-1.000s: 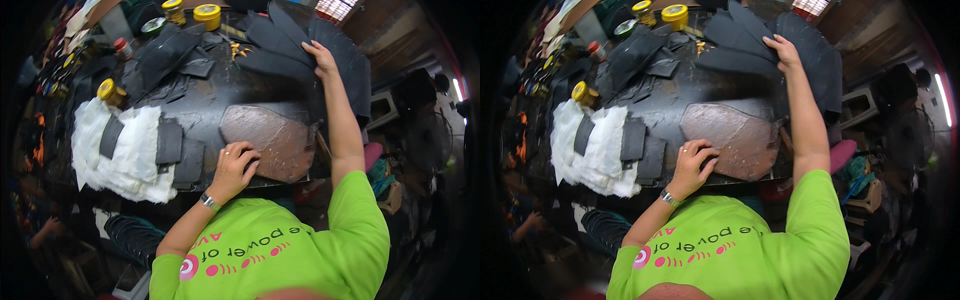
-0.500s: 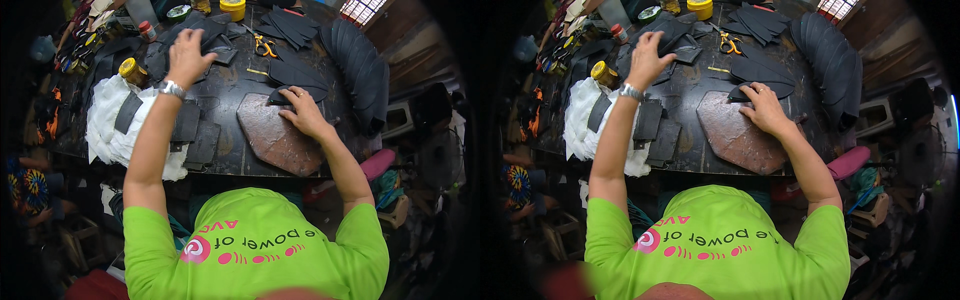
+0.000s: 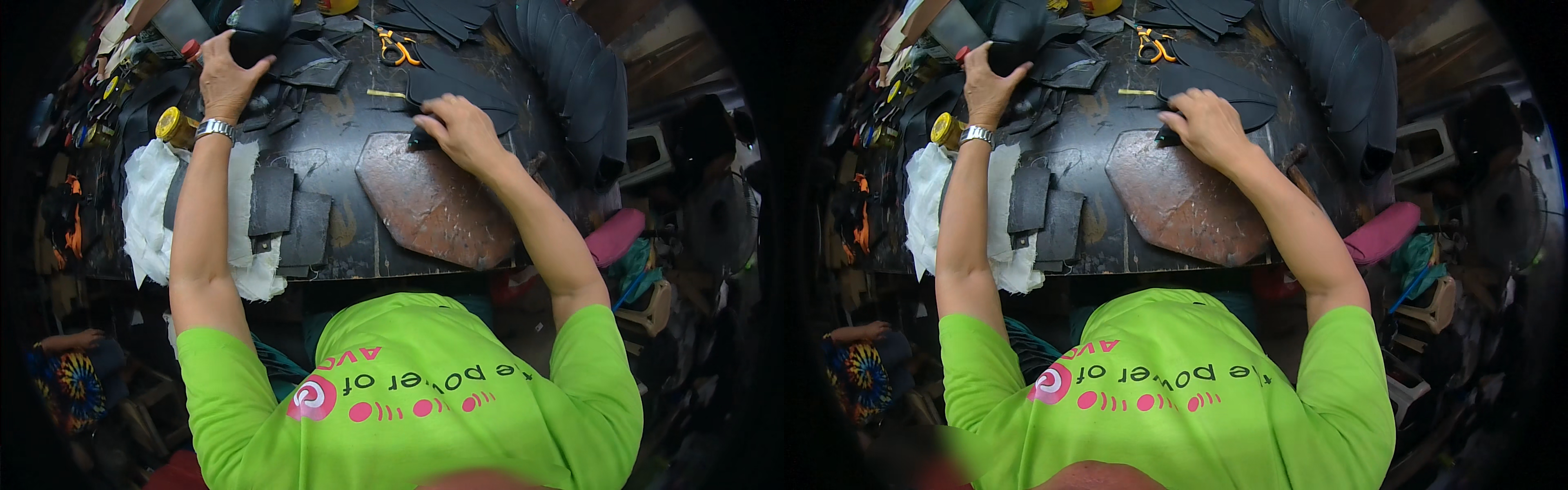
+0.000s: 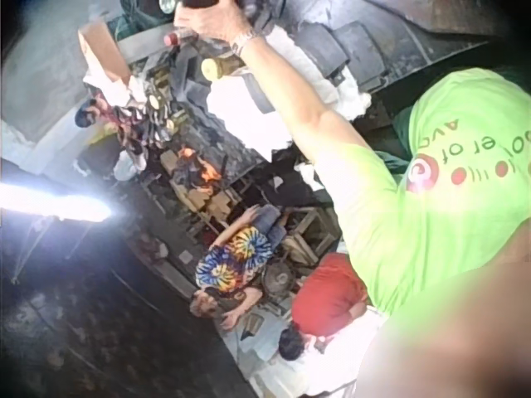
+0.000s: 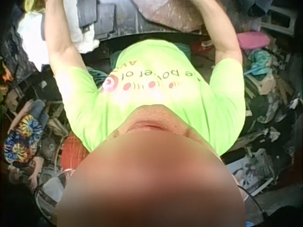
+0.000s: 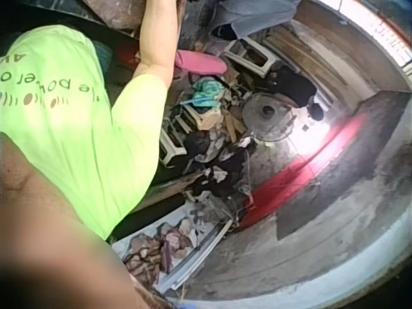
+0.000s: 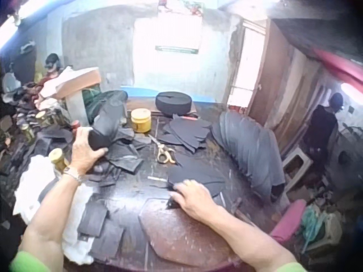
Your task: The person repeatedly aligns and presses a black rubber piece onto a shoe upper, then uses a hammer to tap the seam. They flip the shoe to inspect the interior, reposition the rubber piece, and continue hammering the seam. The process is repeated several times with minor adjustments to the rubber piece and repeated hammering.
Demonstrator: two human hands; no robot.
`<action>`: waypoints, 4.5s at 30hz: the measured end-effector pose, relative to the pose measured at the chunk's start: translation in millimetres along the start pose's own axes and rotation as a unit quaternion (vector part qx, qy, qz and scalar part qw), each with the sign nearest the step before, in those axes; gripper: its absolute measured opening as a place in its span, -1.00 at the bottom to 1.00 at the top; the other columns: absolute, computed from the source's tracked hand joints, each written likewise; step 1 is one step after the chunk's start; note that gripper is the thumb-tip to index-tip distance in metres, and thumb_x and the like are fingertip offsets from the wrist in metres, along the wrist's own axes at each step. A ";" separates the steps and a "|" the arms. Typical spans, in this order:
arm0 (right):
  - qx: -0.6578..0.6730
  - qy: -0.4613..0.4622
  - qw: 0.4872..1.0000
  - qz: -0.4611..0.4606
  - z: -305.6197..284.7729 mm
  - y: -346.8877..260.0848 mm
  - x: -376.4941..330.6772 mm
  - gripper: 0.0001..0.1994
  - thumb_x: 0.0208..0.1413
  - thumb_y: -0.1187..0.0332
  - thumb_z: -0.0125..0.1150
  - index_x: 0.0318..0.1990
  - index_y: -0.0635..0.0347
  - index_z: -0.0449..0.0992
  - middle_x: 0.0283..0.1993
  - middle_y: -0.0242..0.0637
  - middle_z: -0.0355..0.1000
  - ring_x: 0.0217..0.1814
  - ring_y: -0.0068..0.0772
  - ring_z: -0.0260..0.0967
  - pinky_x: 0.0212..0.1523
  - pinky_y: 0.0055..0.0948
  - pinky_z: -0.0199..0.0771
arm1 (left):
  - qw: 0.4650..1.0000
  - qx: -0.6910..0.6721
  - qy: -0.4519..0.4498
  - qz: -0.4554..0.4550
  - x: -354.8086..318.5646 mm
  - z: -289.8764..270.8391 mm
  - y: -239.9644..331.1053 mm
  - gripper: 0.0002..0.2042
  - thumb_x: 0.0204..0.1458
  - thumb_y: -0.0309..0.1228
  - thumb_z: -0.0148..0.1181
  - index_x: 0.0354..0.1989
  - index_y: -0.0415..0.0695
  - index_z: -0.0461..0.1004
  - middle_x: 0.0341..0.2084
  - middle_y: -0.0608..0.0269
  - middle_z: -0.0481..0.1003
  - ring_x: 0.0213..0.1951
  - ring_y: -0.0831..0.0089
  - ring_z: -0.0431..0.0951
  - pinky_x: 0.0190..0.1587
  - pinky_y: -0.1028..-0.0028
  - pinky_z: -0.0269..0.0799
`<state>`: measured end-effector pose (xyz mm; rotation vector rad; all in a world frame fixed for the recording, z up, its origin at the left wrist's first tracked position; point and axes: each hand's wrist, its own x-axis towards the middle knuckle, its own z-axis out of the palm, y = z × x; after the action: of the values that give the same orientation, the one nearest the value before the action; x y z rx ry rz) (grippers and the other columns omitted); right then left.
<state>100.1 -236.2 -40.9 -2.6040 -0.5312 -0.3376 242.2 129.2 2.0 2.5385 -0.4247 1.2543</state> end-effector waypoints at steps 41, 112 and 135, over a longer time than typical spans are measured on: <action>0.048 0.063 0.967 -0.240 -3.3 -33.5 -1.2 -0.91 -0.03 0.37 0.40 -0.34 -0.10 0.66 -0.18 -0.46 0.46 -0.04 -0.32 0.34 0.07 -0.32 0.31 | 0.830 -0.366 -0.341 -0.245 -64.4 47.6 175.3 -0.50 -0.02 0.09 0.33 -0.24 -0.18 0.72 -0.40 -0.10 0.66 -0.30 0.10 0.70 -0.10 0.31 0.57; 0.211 -0.042 0.977 0.001 -72.6 -107.5 -87.1 -0.73 0.07 0.24 0.40 -0.18 0.25 0.63 -0.32 -0.15 0.52 -0.24 -0.22 0.52 -0.16 -0.36 0.53 | 0.954 -0.279 -0.079 0.075 -176.9 -122.7 192.6 -0.71 -0.37 -0.60 0.33 -0.45 0.14 0.71 -0.26 0.47 0.51 -0.04 0.34 0.46 0.09 0.31 0.20; 0.817 0.040 0.379 -0.433 -209.3 -75.2 -116.2 -0.84 0.21 0.51 0.12 -0.33 0.27 0.64 -0.40 -0.17 0.54 -0.44 -0.26 0.52 -0.28 -0.30 0.67 | 0.930 -0.339 -0.116 0.076 -178.9 -119.5 187.3 -0.69 -0.28 -0.70 0.27 -0.44 0.08 0.65 -0.21 0.47 0.63 0.10 0.35 0.56 0.35 0.14 0.10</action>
<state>-65.7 -311.1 131.9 -0.1774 -1.2240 -0.0564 -18.7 26.1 -50.0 2.0684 -0.9370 0.6718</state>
